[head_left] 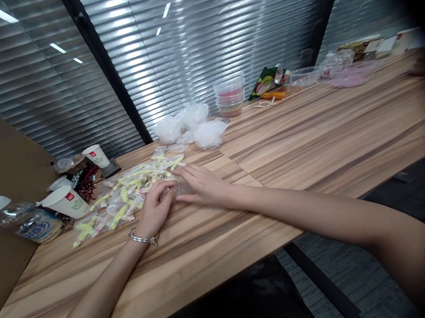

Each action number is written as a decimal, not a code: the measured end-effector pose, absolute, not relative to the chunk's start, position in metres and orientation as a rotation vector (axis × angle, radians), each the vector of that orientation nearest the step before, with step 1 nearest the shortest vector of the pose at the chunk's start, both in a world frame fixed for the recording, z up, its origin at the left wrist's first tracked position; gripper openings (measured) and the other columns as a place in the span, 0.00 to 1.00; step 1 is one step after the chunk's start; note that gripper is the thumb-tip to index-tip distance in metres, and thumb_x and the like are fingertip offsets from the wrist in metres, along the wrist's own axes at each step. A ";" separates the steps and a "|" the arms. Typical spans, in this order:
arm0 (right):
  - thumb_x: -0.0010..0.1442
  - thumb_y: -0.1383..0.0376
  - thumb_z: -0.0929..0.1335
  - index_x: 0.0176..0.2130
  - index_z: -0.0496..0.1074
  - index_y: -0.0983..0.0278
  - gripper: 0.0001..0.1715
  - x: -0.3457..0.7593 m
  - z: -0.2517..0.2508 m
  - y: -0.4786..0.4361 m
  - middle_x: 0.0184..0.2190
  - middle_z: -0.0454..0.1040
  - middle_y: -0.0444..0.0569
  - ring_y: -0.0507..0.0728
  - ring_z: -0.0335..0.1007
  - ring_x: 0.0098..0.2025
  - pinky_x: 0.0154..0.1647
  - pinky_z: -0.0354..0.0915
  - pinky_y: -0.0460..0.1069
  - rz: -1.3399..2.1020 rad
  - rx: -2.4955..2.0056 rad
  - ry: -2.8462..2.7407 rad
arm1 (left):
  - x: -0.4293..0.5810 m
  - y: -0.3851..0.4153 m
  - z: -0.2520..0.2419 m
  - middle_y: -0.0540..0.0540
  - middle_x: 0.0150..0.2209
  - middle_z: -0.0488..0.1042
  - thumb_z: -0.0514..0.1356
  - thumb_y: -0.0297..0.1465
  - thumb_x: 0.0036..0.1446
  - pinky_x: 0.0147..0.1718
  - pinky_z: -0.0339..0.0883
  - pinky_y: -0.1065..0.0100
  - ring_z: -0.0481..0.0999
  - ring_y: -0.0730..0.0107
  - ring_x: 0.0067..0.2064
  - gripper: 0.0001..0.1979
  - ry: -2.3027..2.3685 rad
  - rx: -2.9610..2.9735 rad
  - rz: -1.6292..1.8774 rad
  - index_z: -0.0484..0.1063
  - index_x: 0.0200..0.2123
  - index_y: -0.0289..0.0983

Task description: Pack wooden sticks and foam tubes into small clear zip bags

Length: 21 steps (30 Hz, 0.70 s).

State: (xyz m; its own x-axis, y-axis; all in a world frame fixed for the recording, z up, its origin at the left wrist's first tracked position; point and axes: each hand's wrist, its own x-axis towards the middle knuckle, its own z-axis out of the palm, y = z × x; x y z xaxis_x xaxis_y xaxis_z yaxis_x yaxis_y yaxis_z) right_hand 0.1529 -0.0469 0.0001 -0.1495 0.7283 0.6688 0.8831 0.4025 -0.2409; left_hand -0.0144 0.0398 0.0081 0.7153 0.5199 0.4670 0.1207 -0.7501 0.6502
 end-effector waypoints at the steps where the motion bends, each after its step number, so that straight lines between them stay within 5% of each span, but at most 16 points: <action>1: 0.57 0.54 0.68 0.56 0.60 0.70 0.33 0.154 -0.001 -0.046 0.51 0.67 0.61 0.64 0.62 0.54 0.53 0.61 0.59 -0.227 -1.358 -1.899 | -0.015 0.040 0.009 0.45 0.42 0.68 0.53 0.30 0.59 0.49 0.60 0.62 0.67 0.63 0.46 0.10 0.478 2.347 0.921 0.73 0.39 0.39; 8: 0.56 0.55 0.69 0.52 0.67 0.66 0.28 0.158 -0.007 -0.035 0.50 0.70 0.55 0.58 0.65 0.52 0.54 0.61 0.55 0.270 -1.157 -1.732 | -0.015 0.038 0.012 0.43 0.44 0.70 0.52 0.28 0.58 0.52 0.59 0.59 0.67 0.61 0.49 0.10 0.291 2.341 0.803 0.72 0.41 0.38; 13: 0.57 0.56 0.68 0.51 0.69 0.67 0.25 0.159 -0.010 -0.031 0.47 0.72 0.53 0.57 0.68 0.48 0.52 0.63 0.53 0.564 -1.076 -1.619 | -0.014 0.031 0.011 0.46 0.37 0.72 0.53 0.29 0.58 0.39 0.64 0.66 0.70 0.65 0.38 0.12 0.366 2.395 0.599 0.68 0.45 0.36; 21: 0.55 0.55 0.69 0.48 0.71 0.66 0.24 0.156 -0.008 -0.036 0.45 0.73 0.50 0.57 0.68 0.48 0.50 0.63 0.52 0.671 -1.061 -1.635 | -0.015 0.033 0.011 0.48 0.32 0.71 0.54 0.32 0.58 0.36 0.63 0.69 0.68 0.68 0.34 0.07 0.340 2.441 0.576 0.69 0.33 0.36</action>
State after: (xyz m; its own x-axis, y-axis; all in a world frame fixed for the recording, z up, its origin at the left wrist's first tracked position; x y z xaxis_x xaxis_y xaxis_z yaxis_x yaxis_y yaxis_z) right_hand 0.1557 -0.0356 -0.0078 -0.0814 0.8876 0.4534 0.3134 0.4547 -0.8337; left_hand -0.0151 0.0328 0.0110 0.8729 0.3661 0.3226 0.1052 -0.7867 0.6083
